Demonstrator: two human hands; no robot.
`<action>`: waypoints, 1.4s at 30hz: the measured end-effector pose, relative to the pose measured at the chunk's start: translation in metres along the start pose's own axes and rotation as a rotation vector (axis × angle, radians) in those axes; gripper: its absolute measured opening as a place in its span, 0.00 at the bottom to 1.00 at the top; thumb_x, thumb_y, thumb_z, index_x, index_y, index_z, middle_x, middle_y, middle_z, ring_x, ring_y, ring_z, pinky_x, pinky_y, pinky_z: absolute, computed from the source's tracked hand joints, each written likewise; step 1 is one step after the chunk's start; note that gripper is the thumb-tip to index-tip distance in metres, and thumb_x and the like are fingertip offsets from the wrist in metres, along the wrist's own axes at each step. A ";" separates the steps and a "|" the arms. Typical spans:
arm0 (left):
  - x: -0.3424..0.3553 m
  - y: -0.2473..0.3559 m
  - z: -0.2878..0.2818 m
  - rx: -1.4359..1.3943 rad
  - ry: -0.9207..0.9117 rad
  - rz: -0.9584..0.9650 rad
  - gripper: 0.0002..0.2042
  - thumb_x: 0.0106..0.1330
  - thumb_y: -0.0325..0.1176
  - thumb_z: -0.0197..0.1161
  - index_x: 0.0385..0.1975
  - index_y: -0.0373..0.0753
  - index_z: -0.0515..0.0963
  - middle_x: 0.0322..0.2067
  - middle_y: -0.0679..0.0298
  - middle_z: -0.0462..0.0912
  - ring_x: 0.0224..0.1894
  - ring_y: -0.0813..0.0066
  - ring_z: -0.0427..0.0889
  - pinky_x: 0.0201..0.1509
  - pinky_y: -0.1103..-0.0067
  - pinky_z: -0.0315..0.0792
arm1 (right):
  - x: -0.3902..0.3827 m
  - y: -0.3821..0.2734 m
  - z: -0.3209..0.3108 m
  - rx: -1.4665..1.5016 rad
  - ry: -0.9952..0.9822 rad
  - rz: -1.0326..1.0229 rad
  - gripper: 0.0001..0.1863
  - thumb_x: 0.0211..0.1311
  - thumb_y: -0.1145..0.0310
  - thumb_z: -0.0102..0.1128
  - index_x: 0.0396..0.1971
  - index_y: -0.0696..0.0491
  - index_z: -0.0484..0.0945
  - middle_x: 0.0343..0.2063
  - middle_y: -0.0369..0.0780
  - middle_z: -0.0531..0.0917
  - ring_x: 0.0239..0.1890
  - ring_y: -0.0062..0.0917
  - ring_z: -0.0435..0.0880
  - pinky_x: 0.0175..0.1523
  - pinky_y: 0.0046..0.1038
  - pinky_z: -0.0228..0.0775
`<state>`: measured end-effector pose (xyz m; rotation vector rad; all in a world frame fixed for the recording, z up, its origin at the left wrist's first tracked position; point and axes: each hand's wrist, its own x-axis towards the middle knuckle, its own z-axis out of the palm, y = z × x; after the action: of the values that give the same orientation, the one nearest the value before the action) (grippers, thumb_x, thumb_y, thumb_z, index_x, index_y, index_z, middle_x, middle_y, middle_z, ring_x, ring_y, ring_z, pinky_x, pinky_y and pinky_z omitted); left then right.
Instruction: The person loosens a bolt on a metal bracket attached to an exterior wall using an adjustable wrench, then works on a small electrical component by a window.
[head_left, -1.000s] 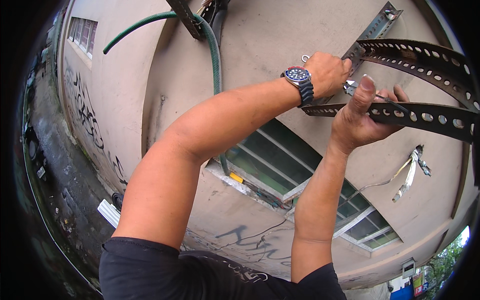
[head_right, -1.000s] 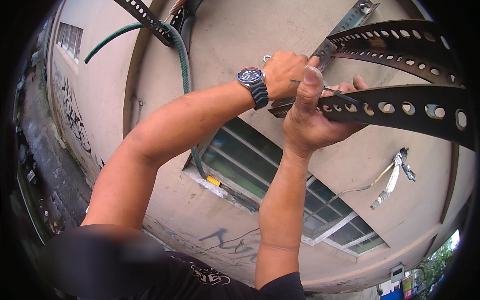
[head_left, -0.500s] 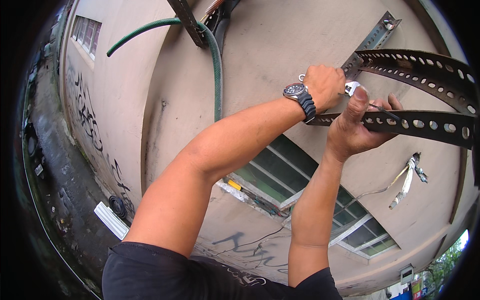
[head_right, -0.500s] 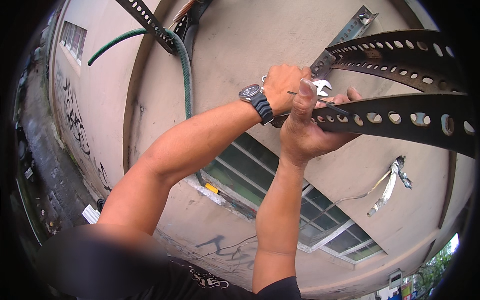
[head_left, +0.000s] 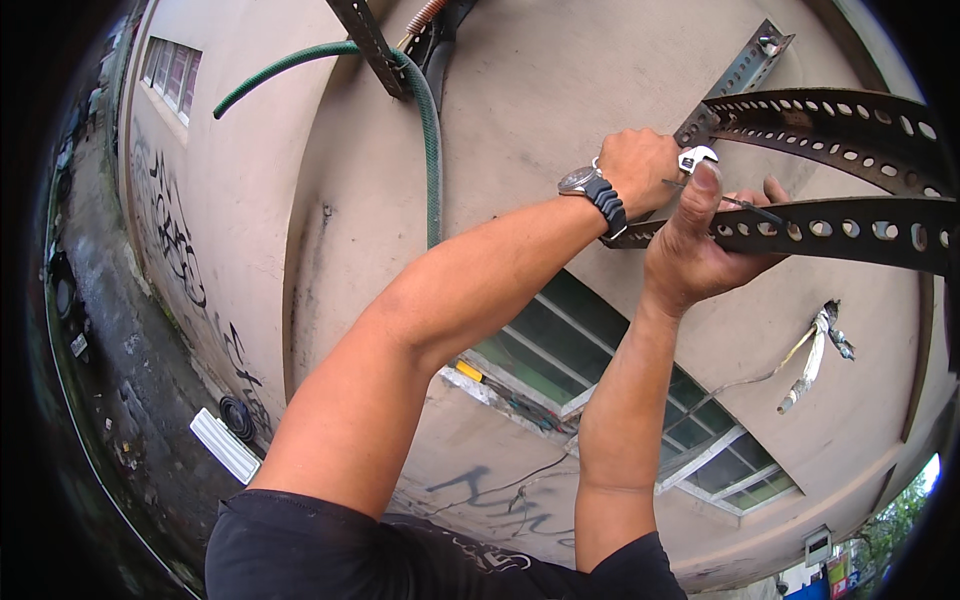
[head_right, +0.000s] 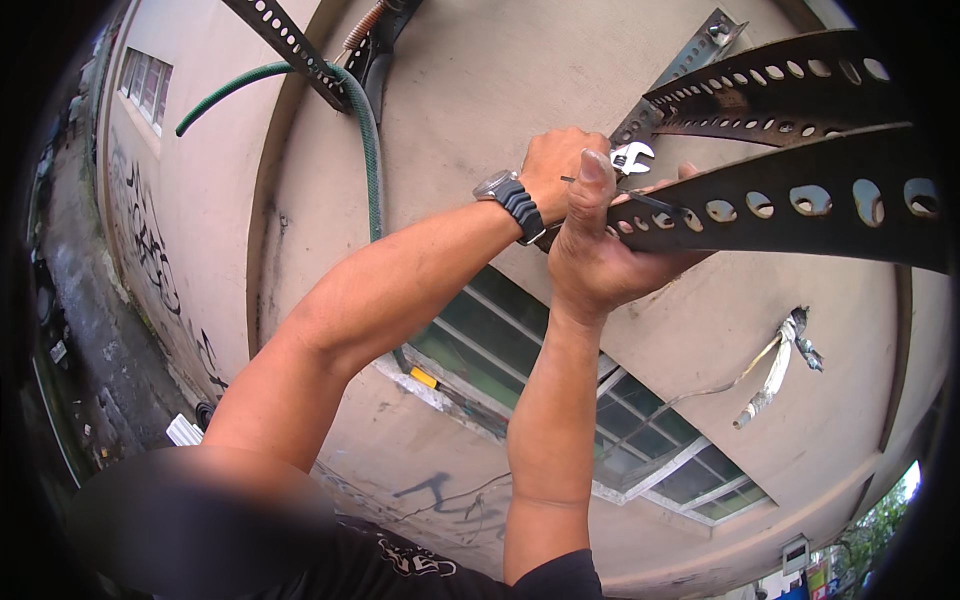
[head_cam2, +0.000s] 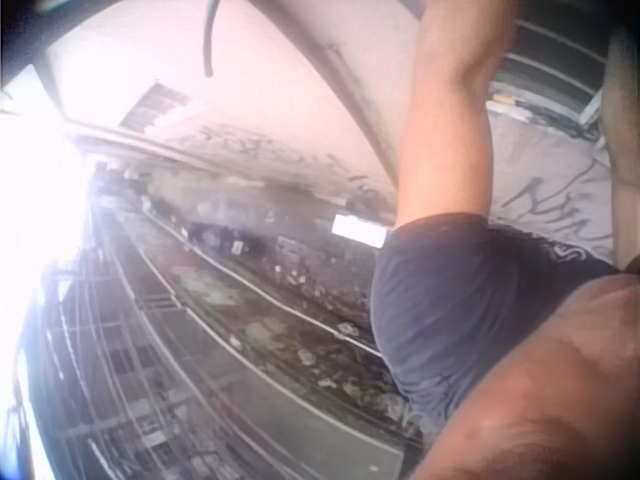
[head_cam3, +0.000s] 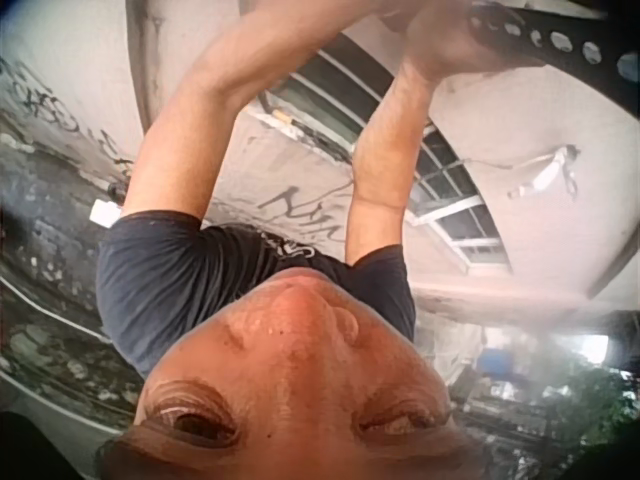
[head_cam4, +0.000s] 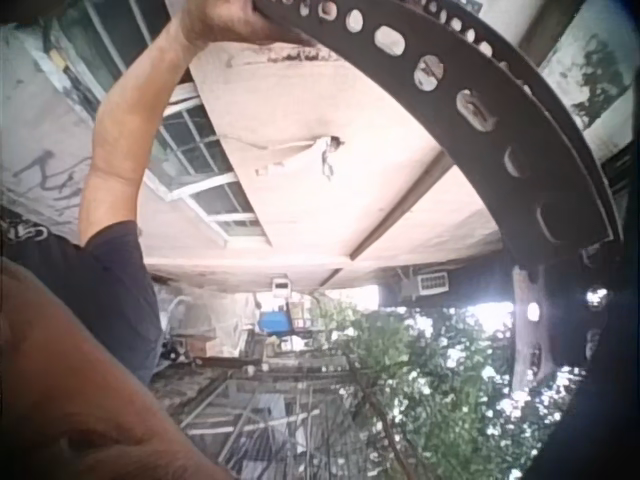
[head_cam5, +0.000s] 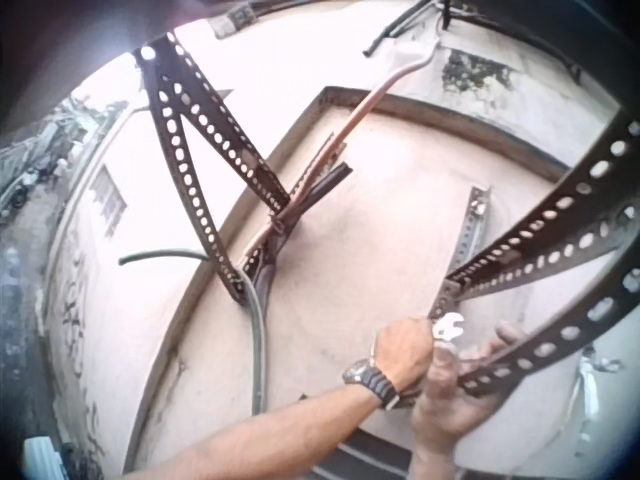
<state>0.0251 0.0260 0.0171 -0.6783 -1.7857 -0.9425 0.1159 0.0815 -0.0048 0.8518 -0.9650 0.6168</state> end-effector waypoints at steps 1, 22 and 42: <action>-0.003 -0.001 0.001 0.018 0.029 0.016 0.17 0.57 0.46 0.67 0.34 0.37 0.82 0.28 0.48 0.87 0.30 0.47 0.88 0.31 0.62 0.80 | 0.000 0.000 0.000 -0.001 -0.001 0.001 0.34 0.61 0.59 0.77 0.56 0.59 0.65 0.33 0.30 0.70 0.30 0.10 0.71 0.34 0.10 0.67; 0.008 -0.003 0.007 0.135 0.056 0.165 0.14 0.61 0.46 0.61 0.32 0.42 0.86 0.24 0.52 0.86 0.28 0.51 0.87 0.33 0.64 0.80 | 0.004 0.004 -0.001 -0.030 0.000 -0.067 0.36 0.61 0.55 0.77 0.55 0.59 0.64 0.38 0.33 0.70 0.32 0.09 0.73 0.33 0.07 0.69; 0.012 -0.018 -0.004 -0.131 -0.102 0.038 0.17 0.62 0.44 0.60 0.31 0.37 0.88 0.34 0.46 0.88 0.40 0.45 0.89 0.44 0.59 0.81 | 0.004 0.007 -0.001 -0.095 -0.118 -0.127 0.40 0.61 0.54 0.76 0.59 0.59 0.58 0.44 0.40 0.72 0.39 0.17 0.83 0.40 0.11 0.82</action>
<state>0.0086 0.0133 0.0237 -0.8534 -1.8045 -1.0217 0.1129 0.0864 0.0009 0.8652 -1.0298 0.4126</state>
